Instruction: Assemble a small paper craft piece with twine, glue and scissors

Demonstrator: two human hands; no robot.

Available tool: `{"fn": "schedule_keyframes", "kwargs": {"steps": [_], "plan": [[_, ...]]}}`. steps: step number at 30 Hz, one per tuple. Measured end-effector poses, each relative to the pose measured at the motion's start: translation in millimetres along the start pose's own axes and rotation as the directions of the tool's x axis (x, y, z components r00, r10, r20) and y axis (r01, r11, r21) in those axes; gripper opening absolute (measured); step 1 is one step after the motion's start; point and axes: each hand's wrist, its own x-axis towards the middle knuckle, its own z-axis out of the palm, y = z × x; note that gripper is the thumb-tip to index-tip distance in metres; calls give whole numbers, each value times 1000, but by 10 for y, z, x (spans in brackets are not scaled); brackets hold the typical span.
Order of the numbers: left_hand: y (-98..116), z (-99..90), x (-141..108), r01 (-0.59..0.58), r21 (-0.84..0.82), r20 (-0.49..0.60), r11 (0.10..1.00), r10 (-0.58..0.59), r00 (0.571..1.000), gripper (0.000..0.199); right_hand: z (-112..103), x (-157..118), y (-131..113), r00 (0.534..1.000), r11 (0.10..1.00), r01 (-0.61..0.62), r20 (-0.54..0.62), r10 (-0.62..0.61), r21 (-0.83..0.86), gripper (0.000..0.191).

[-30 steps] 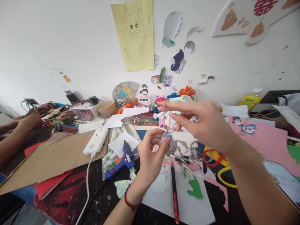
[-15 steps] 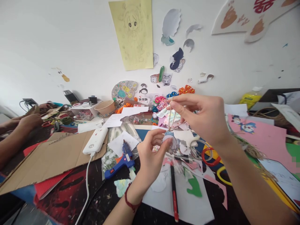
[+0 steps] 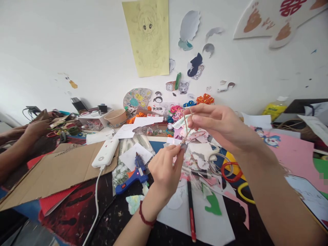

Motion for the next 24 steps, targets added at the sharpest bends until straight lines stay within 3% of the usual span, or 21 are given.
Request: {"fn": "schedule_keyframes", "kwargs": {"steps": [2,6,12,17,24], "plan": [[-12,9,-8,-103,68,16,992,102,995,20,20,11,18,1000,998,-4,9,3,70,16],[12,4,5,-126,33,73,991,123,990,21,63,29,52,992,972,-74,114,49,224,18],[59,-39,52,36,-167,83,985,-22,996,24,148,40,62,992,949,-104,100,77,299,20],[63,-63,65,113,-151,7,982,-113,994,31,221,23,46,989,944,-94,137,53,317,21],[59,-92,93,155,-95,-25,983,-158,987,21,334,-34,33,976,965,-97,211,45,243,19]]}}
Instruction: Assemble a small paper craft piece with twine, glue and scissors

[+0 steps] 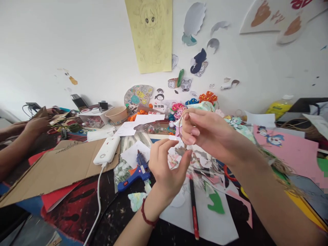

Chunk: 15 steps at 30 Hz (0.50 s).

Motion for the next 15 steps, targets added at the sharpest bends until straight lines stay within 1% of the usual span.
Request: {"fn": "schedule_keyframes", "kwargs": {"steps": [4,9,12,15], "plan": [[-4,-1,9,-9,47,-11,999,9,1000,19,46,-4,8,1000,998,-14,-12,14,-54,17],[-10,13,30,-4,66,-12,998,4,1000,18,53,3,20,1000,1000,-13,-21,13,-17,14],[-11,12,42,16,39,20,999,-17,1000,14,58,-2,28,999,1000,-28,-42,28,1,12],[-15,5,45,73,-15,79,997,-71,994,10,51,5,38,996,998,-10,-90,4,-65,15]]}}
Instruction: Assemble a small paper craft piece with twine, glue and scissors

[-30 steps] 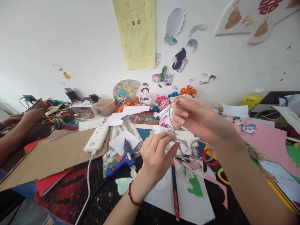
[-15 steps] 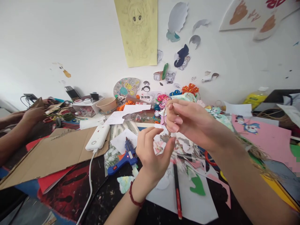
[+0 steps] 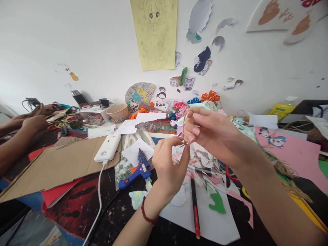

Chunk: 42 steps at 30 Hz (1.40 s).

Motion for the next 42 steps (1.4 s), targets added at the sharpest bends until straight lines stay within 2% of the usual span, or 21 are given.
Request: {"fn": "schedule_keyframes", "kwargs": {"steps": [2,4,6,7,8,10,11,12,16,18,22,27,31,36,42], "plan": [[-10,-1,0,86,-75,46,993,-82,996,6,-37,23,13,996,989,49,-65,-59,-143,18],[-25,4,2,206,-202,96,958,-190,977,5,-122,56,34,979,917,91,-136,-155,-388,20],[-44,14,8,321,-331,147,887,-288,946,8,-254,73,63,966,737,58,-149,-212,-673,24],[-54,21,12,369,-378,171,849,-328,929,10,-327,66,81,962,652,1,-177,-207,-758,28],[-64,29,14,409,-410,192,815,-361,912,10,-397,46,100,959,612,-72,-224,-176,-788,35],[-80,44,11,465,-439,234,769,-402,885,12,-497,-40,144,963,634,-168,-264,-60,-755,54],[-85,51,5,481,-441,253,758,-409,877,12,-519,-101,169,966,656,-193,-257,-1,-730,57],[-86,57,-3,489,-438,269,754,-409,872,12,-518,-169,194,964,664,-203,-264,8,-719,51],[-64,71,-47,424,-378,295,823,-327,898,9,-381,-414,291,966,658,-56,-206,-154,-751,24],[-46,73,-66,353,-327,273,877,-271,923,7,-314,-481,335,958,585,26,-148,-248,-811,15],[-21,74,-88,243,-223,194,944,-202,960,5,-294,-539,436,929,395,161,4,-370,-905,11],[7,78,-102,214,-173,159,961,-187,969,6,-306,-616,557,896,299,267,122,-427,-916,12],[38,87,-116,211,-161,141,964,-190,972,8,-270,-659,580,870,268,297,143,-472,-917,15],[61,94,-133,235,-194,135,952,-212,968,10,-234,-644,600,866,303,283,106,-489,-910,15],[85,85,-135,238,-194,106,952,-221,969,12,-212,-617,654,781,270,346,117,-613,-898,16]]}}
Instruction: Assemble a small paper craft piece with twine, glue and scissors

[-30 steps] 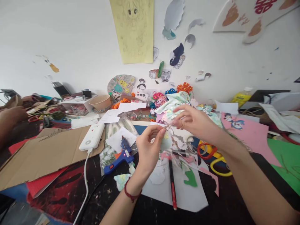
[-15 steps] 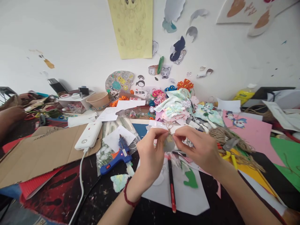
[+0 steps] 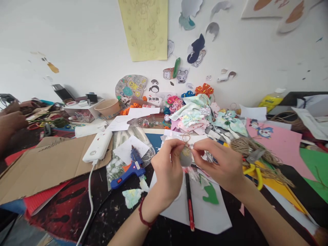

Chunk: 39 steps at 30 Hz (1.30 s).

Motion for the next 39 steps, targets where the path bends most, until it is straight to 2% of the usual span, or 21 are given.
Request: {"fn": "schedule_keyframes", "kwargs": {"steps": [8,11,16,19,23,26,29,31,34,39], "plan": [[5,14,-26,18,-9,-37,1000,-18,999,13,8,25,-38,999,999,-29,-36,30,41,19],[3,19,-22,11,-14,-47,1000,-12,999,12,13,4,-29,996,995,-76,-43,79,68,18],[-8,1,10,-29,-2,-17,1000,29,999,9,29,-56,38,953,919,-303,101,286,252,7],[-9,-19,33,-39,-16,12,999,39,999,9,53,-78,51,949,926,-313,116,294,211,13],[-2,-29,68,-136,35,27,990,135,990,10,87,-94,13,979,978,-196,-38,199,75,6],[-1,-16,73,-230,178,-33,957,240,970,10,109,-100,-1,990,992,-34,-139,17,-118,14],[4,-4,56,-286,222,-37,932,301,953,9,122,-104,14,972,951,93,-181,-151,-293,19],[15,-5,47,-271,177,-3,946,276,961,7,125,-109,30,958,913,144,-177,-225,-382,21],[33,-15,47,-165,102,50,981,160,986,5,128,-126,52,945,853,211,-122,-302,-477,22],[43,-33,75,7,6,135,1000,-8,991,6,143,-143,66,939,833,235,-104,-328,-501,21]]}}
